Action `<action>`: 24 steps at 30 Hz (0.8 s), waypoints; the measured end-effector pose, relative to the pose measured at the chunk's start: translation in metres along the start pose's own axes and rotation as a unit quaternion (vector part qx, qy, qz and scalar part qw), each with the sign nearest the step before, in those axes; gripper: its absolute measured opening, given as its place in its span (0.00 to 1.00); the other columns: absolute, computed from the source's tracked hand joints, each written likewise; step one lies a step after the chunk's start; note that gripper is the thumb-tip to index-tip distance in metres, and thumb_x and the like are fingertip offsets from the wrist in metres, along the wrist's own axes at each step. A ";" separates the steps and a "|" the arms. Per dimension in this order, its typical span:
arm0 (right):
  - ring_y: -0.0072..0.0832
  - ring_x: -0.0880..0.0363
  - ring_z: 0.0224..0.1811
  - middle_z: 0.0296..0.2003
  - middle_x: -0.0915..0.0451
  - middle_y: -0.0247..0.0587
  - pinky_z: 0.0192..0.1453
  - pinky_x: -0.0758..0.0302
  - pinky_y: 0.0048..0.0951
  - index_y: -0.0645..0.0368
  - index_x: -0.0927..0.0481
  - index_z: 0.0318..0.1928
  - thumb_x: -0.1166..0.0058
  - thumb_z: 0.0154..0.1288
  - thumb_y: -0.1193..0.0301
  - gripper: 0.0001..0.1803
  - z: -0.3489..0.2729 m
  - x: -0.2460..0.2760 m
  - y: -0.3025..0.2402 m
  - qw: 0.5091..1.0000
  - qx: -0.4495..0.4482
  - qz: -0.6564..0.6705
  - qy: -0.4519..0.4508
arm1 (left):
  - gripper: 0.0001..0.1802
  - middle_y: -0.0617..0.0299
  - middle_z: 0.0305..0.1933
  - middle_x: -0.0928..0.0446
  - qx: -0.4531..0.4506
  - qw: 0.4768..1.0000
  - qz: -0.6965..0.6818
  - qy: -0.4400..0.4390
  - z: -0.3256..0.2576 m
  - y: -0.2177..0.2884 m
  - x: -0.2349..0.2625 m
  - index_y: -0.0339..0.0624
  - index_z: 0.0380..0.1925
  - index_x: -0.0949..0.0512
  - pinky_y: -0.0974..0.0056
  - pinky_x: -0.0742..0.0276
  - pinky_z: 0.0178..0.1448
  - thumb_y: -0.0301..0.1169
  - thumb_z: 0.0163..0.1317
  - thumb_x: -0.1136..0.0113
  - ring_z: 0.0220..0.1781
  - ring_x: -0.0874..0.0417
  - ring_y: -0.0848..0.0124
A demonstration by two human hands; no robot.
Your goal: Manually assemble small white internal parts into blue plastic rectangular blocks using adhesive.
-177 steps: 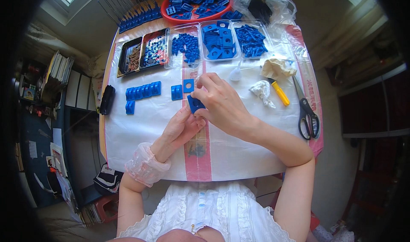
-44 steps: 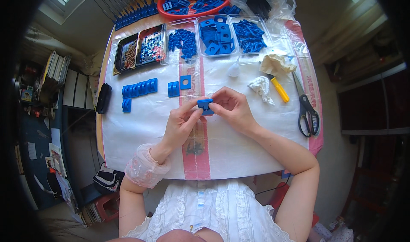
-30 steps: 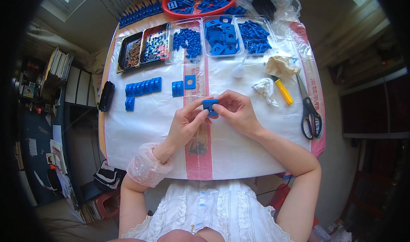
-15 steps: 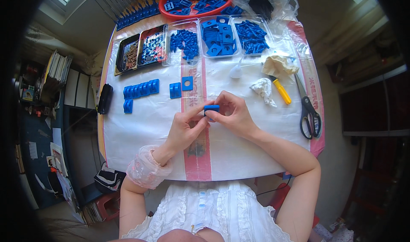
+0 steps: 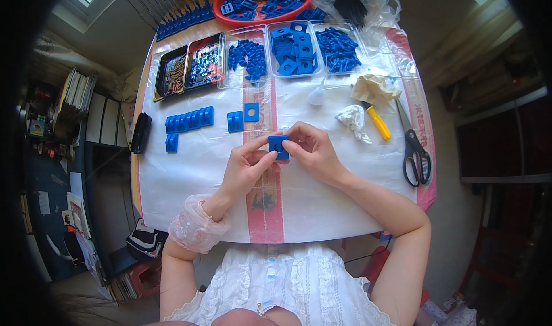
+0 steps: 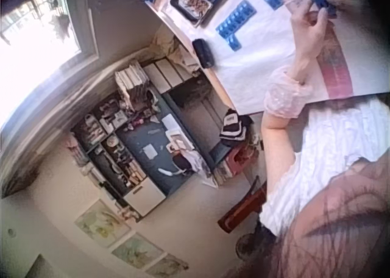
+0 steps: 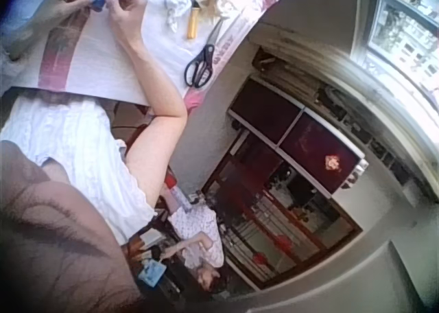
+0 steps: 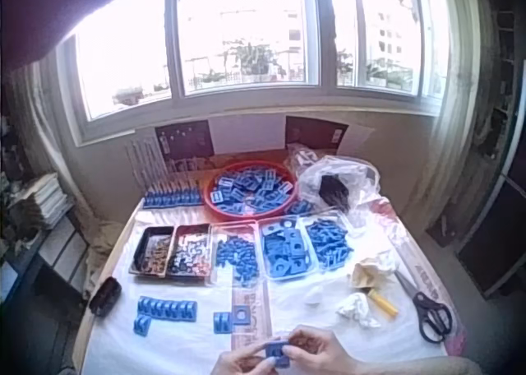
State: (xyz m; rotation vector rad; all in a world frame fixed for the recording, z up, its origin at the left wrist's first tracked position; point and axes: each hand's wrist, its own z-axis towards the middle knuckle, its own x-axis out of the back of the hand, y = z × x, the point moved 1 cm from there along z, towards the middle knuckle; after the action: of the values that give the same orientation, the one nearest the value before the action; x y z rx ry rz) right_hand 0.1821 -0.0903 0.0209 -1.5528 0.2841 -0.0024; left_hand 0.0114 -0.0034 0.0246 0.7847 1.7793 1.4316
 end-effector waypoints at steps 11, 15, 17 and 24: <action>0.15 0.23 0.38 0.35 0.20 0.34 0.42 0.25 0.20 0.65 0.23 0.41 0.46 0.68 0.77 0.04 -0.002 0.005 0.001 1.000 -0.019 -0.014 -0.002 | 0.23 0.56 0.44 0.16 -0.017 1.000 0.010 0.003 -0.001 0.000 -0.001 0.36 0.64 0.30 0.72 0.18 0.42 0.23 0.70 0.46 0.45 0.13 0.71; 0.17 0.22 0.40 0.36 0.20 0.35 0.45 0.23 0.22 0.65 0.24 0.41 0.46 0.68 0.79 0.04 -0.002 0.002 0.001 1.000 0.003 -0.006 -0.004 | 0.23 0.56 0.43 0.15 -0.020 1.000 -0.004 0.009 -0.001 -0.002 -0.002 0.36 0.64 0.30 0.72 0.18 0.42 0.23 0.70 0.46 0.44 0.13 0.71; 0.17 0.22 0.41 0.37 0.20 0.35 0.47 0.23 0.23 0.65 0.24 0.42 0.46 0.68 0.79 0.04 -0.002 0.001 0.000 1.000 0.001 -0.006 -0.005 | 0.23 0.56 0.43 0.15 -0.022 1.000 -0.003 0.011 -0.001 -0.002 -0.002 0.35 0.64 0.30 0.72 0.18 0.42 0.23 0.70 0.46 0.43 0.13 0.71; 0.17 0.23 0.41 0.37 0.21 0.35 0.48 0.23 0.23 0.65 0.25 0.42 0.47 0.68 0.80 0.04 -0.003 0.000 0.000 1.000 -0.005 -0.020 0.006 | 0.23 0.56 0.43 0.15 -0.020 1.000 0.011 0.014 -0.002 0.003 -0.001 0.35 0.63 0.29 0.70 0.18 0.40 0.23 0.68 0.44 0.43 0.13 0.71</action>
State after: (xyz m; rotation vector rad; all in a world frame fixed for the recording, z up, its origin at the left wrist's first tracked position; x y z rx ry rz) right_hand 0.1814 -0.0932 0.0206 -1.5691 0.2634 -0.0412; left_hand 0.0101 -0.0047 0.0285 0.7691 1.7616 1.4952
